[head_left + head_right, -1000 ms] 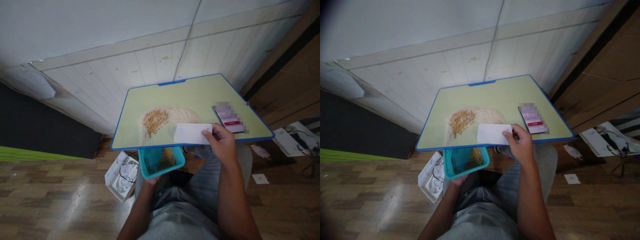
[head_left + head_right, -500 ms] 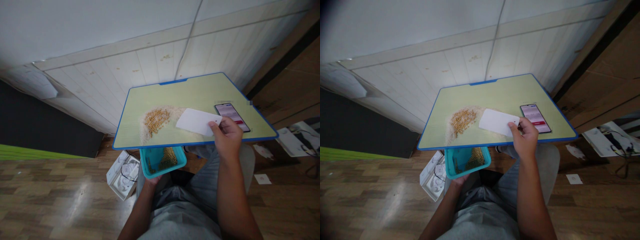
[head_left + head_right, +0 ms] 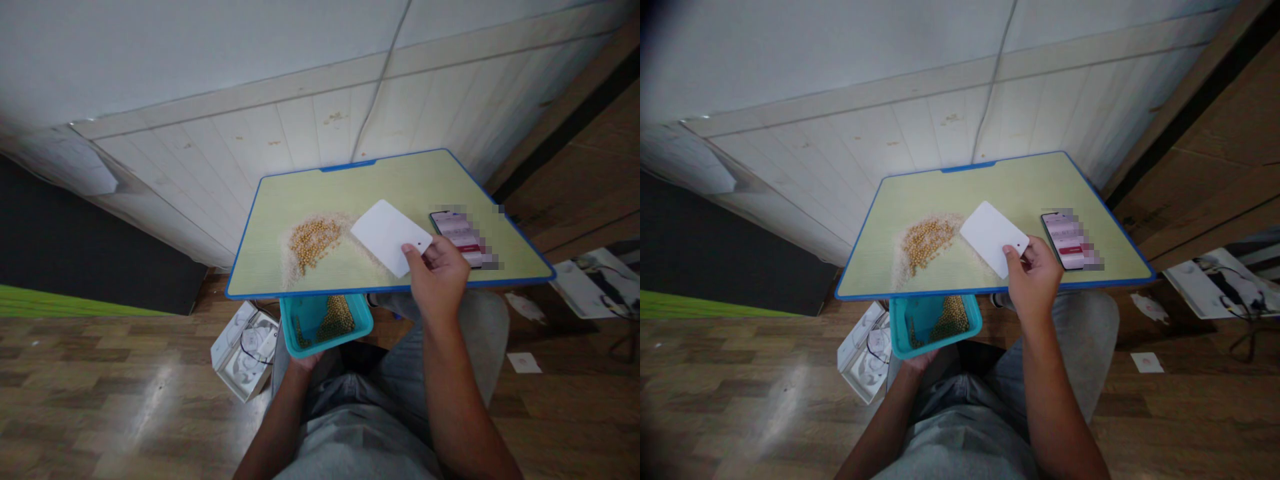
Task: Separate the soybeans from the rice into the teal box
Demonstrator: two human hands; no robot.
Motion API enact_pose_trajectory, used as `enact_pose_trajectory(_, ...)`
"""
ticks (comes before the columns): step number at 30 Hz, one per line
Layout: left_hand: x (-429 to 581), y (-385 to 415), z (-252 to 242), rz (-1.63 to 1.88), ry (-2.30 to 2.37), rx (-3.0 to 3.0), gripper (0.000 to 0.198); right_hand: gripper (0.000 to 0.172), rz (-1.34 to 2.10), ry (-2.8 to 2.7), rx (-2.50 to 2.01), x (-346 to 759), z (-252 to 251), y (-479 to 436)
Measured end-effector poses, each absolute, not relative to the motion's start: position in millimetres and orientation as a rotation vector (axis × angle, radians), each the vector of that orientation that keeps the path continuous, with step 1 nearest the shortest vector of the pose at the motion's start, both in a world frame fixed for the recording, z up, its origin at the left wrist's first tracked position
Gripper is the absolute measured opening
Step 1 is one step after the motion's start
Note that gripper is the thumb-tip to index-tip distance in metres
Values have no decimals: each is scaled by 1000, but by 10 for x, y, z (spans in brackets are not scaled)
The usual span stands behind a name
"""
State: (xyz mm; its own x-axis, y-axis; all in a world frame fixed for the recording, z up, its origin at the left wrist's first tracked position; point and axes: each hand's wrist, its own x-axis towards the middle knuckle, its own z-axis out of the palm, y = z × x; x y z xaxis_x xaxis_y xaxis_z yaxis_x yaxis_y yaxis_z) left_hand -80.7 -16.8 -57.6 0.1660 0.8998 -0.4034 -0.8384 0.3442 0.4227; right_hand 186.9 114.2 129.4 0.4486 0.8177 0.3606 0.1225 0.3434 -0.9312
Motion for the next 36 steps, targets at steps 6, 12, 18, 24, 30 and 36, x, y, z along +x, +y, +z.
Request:
enact_pose_trajectory(6,-801,-164,-609,1227,690,100,64,16,511,-1286,-1133,1834,1411,1477)
enact_pose_trajectory(12,-756,-171,-532,1223,761,107,62,33,561,-1267,-1039,1844,1350,1996)
enact_pose_trajectory(18,-684,-134,-468,1243,764,65,60,43,543,-1236,-976,1872,1263,1940)
enact_pose_trajectory(24,-716,-151,-547,1246,729,49,59,34,476,-1398,-969,1864,1359,1828)
enact_pose_trajectory(30,-711,-153,-589,1258,832,4,61,29,505,-1264,-1046,1839,1310,1833)
enact_pose_trajectory(36,-724,-170,-512,1255,798,-6,60,39,497,-1156,-957,1833,1253,1856)
